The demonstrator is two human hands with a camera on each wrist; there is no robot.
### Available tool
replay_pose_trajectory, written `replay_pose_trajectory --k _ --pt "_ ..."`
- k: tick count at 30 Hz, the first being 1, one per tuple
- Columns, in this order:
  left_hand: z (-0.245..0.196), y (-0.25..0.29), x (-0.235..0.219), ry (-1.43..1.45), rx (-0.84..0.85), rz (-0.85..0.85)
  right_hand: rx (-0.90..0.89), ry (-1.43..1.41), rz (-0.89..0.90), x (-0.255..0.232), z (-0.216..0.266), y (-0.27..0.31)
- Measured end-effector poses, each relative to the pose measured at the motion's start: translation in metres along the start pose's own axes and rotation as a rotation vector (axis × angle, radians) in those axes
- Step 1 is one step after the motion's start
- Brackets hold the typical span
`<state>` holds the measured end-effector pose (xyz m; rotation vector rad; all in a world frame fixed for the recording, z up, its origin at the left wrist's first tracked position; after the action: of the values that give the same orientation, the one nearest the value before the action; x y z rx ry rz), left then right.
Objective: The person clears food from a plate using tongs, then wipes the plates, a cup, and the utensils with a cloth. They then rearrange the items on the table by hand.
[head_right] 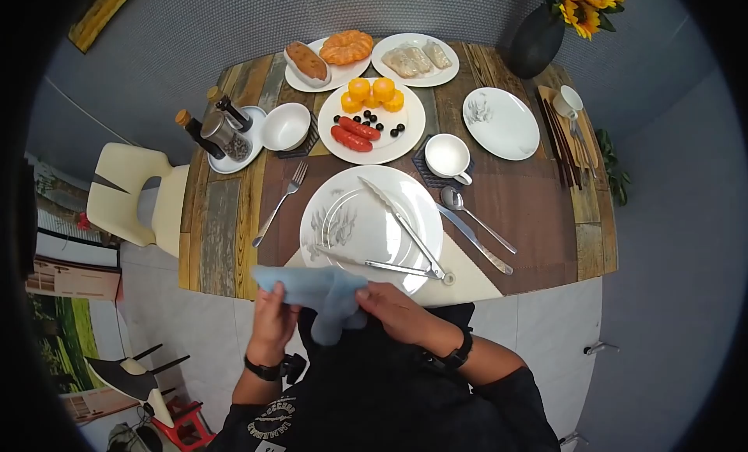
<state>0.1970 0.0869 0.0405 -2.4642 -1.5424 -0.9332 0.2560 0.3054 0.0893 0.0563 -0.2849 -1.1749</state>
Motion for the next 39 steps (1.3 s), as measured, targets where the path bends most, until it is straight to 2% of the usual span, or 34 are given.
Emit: replay_pose_trajectory --k 1,2,3,4,5,7,9,11,14,15,16,18,20,22,23,24,25,26,27,28,29,30,31,33,36,37,39 --pt "-0.008 0.0 -0.009 0.092 0.059 -0.087 0.003 0.003 -0.004 0.004 -0.004 -0.002" --pt "-0.018 0.001 -0.01 0.098 0.058 -0.083 -0.006 -0.139 -0.038 0.008 -0.011 -0.006" --pt "-0.034 0.006 -0.007 0.13 0.106 -0.038 -0.014 -0.282 -0.072 0.011 -0.015 -0.008" --pt "-0.049 0.011 0.0 0.162 0.154 0.006 -0.008 -0.281 -0.074 0.015 -0.013 -0.011" --pt "-0.061 0.018 0.009 0.166 0.152 0.006 -0.015 -0.335 -0.013 0.022 -0.007 -0.013" --pt "-0.084 0.025 0.034 0.422 0.187 0.187 -0.028 -0.38 0.045 0.03 0.002 -0.019" --pt "-0.058 0.01 0.018 0.506 0.18 0.223 0.033 -0.318 0.133 0.04 0.004 -0.024" --pt "-0.028 -0.004 0.004 0.515 0.078 0.184 0.044 -0.263 0.131 0.04 -0.001 -0.028" --pt "0.01 -0.01 -0.007 0.538 -0.076 0.098 0.16 -0.111 0.144 0.038 -0.014 -0.03" --pt "0.017 -0.008 -0.01 0.542 -0.124 0.067 0.179 -0.084 0.095 0.033 -0.025 -0.031" --pt "0.016 -0.008 -0.01 0.54 -0.123 0.063 0.188 -0.053 0.044 0.029 -0.03 -0.033" --pt "0.01 -0.011 -0.015 0.357 -0.051 -0.05 0.199 -0.094 0.026 0.028 -0.029 -0.035" --pt "-0.014 -0.002 0.001 0.387 0.001 -0.012 0.213 -0.134 0.002 0.027 -0.026 -0.032" --pt "-0.025 -0.001 0.004 0.426 0.054 0.019 -0.006 0.177 -0.108 0.021 -0.01 -0.029" --pt "-0.03 -0.005 -0.003 0.292 0.092 0.005 -0.004 0.181 -0.107 0.019 -0.004 -0.025" --pt "-0.034 -0.01 -0.007 0.158 0.132 -0.009 -0.086 0.425 -0.232 0.009 0.011 -0.018" --pt "-0.034 -0.015 -0.006 0.163 0.139 -0.013 -0.172 0.669 -0.354 0.0 0.023 -0.011" --pt "-0.034 -0.021 -0.006 0.157 0.152 -0.055 -0.237 0.802 -0.465 -0.01 0.024 -0.002" --pt "-0.034 -0.026 -0.006 0.15 0.165 -0.092 -0.241 0.808 -0.463 -0.017 0.027 0.001" --pt "-0.042 -0.028 -0.004 0.153 0.169 -0.086 -0.266 0.976 -0.589 -0.025 0.035 0.007" --pt "-0.06 -0.026 0.006 -0.6 0.287 -0.047 -0.286 1.144 -0.718 -0.033 0.043 0.014" --pt "-0.066 -0.026 0.017 -1.355 0.39 -0.005 -0.179 1.157 -0.731 -0.042 0.033 0.02" --pt "-0.064 -0.028 0.018 -1.349 0.398 -0.003 -0.18 1.165 -0.735 -0.045 0.032 0.023" --pt "-0.064 -0.028 0.026 -1.766 0.622 -0.1 -0.073 1.239 -0.756 -0.053 0.029 0.028" --pt "-0.06 -0.019 0.018 -1.896 0.661 -0.079 -0.013 1.232 -0.729 -0.056 0.024 0.028" --pt "-0.061 -0.016 0.019 -1.897 0.666 -0.078 0.006 1.218 -0.713 -0.056 0.022 0.027" --pt "-0.061 -0.016 -0.011 -0.108 0.174 -0.31 0.011 1.198 -0.703 -0.058 0.02 0.026"
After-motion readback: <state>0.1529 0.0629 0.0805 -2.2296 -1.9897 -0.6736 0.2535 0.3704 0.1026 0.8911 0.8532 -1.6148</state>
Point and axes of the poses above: each hand's wrist, its own y-axis away from the middle knuckle, its own x-axis out of the palm, z = x × y, the point moved 5 cm from there along -y, towards the middle knuckle, and after that the axes turned 3 degrees about y, right-handed, at the moved point
